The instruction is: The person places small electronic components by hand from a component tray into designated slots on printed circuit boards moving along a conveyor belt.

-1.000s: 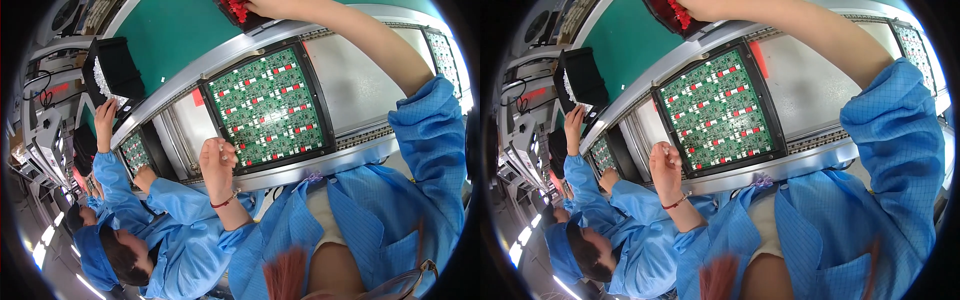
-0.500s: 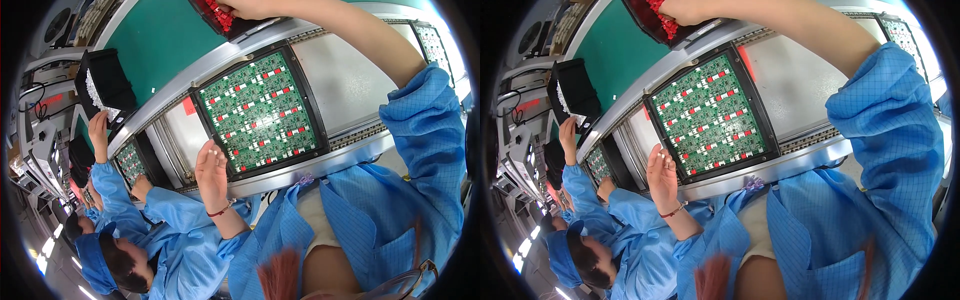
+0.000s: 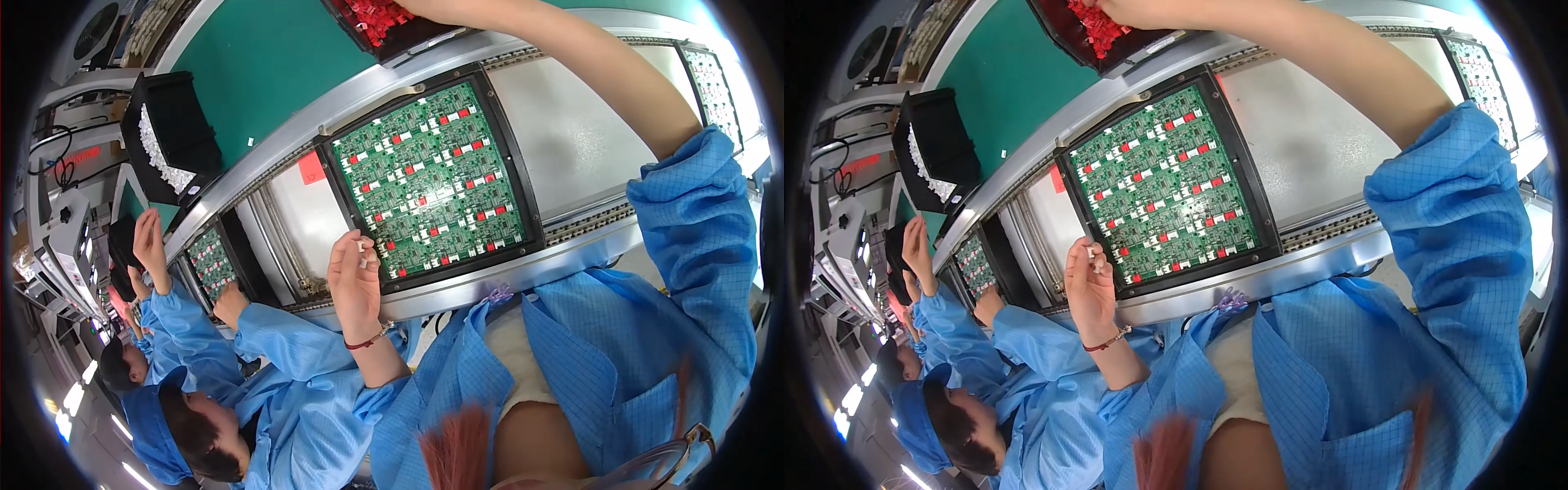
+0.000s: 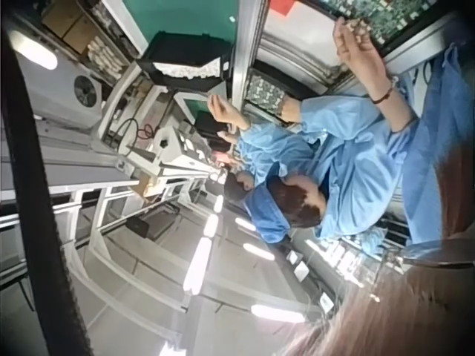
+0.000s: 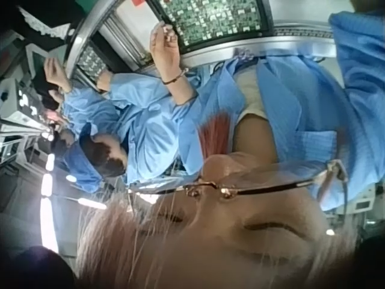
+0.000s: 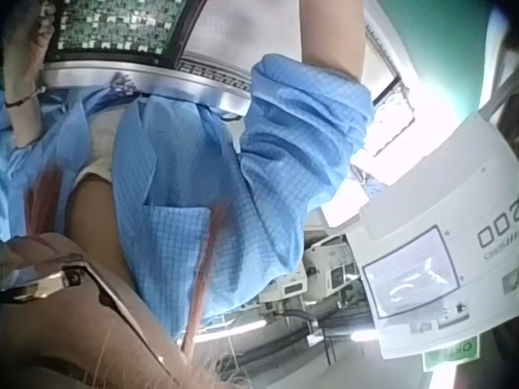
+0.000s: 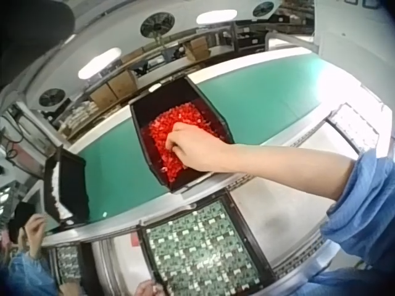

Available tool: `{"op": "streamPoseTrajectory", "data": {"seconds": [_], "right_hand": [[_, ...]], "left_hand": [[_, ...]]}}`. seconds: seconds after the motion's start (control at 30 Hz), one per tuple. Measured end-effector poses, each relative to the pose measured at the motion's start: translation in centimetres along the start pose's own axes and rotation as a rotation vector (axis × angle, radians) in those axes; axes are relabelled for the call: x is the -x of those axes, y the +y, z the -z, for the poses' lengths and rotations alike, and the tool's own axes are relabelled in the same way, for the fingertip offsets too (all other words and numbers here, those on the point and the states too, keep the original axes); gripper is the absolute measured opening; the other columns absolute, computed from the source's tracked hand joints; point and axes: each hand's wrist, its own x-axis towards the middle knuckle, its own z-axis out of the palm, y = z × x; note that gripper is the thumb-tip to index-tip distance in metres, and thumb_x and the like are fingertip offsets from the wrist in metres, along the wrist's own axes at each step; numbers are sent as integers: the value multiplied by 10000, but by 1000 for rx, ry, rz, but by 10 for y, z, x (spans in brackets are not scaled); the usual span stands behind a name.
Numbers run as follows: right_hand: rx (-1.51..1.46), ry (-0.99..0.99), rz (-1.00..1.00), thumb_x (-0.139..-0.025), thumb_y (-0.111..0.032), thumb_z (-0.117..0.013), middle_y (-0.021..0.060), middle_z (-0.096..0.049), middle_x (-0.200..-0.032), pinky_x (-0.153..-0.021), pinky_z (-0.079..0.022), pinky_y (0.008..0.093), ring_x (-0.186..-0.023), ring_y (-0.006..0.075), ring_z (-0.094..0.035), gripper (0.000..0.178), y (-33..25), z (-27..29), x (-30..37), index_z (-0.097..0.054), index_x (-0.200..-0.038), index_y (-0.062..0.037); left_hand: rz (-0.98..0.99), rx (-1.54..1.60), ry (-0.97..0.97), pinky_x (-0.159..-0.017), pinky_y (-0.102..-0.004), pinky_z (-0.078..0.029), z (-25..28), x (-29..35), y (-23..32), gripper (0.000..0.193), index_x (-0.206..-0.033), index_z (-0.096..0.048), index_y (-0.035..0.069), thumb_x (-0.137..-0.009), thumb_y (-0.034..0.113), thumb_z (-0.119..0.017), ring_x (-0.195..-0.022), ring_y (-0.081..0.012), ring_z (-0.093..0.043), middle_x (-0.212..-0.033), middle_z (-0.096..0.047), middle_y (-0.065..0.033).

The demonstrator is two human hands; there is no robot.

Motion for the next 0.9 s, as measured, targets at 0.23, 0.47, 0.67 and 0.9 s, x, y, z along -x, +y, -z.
{"op": "streamPoseTrajectory", "data": {"seconds": [0.23, 0.47, 0.67, 0.9], "right_hand": [[86, 15, -86, -781, -6, -545, 176, -580, -934, -797, -464, 363, -899, 317, -576, 141, -11, 32, 15, -612, -901, 25], [-289, -323, -175, -815, -92, -633, 59, -593, -788, -652, -469, 306, -721, 159, -585, 93, -57, 40, 80, -607, -881, -32], [-514, -767, -261, -794, -99, -670, 67, -630, -781, -568, -484, 288, -637, 153, -594, 89, -81, 41, 157, -640, -837, -27], [-703, -916, -646, -789, -67, -668, 109, -662, -864, -703, -539, 246, -740, 180, -645, 170, -96, 45, 194, -684, -951, -20]], "left_hand": [[4, -112, 30, -779, -209, -516, -11, -1, 0, 224, -1125, -539, -26, -908, 18, -506, -885, -139, -595, -1009, -598, -117], [-3, -94, -22, -790, -226, -516, 4, 2, -3, 185, -1065, -566, 4, -883, -8, -539, -898, -156, -615, -1000, -609, -107], [23, -113, -100, -692, -227, -465, -1, -3, 4, 134, -948, -552, 28, -842, -52, -546, -765, -110, -544, -951, -567, -72], [4, -293, -55, -687, -246, -481, -7, 0, 6, 155, -936, -563, 3, -815, -91, -543, -738, -125, -572, -883, -591, -79]]}}
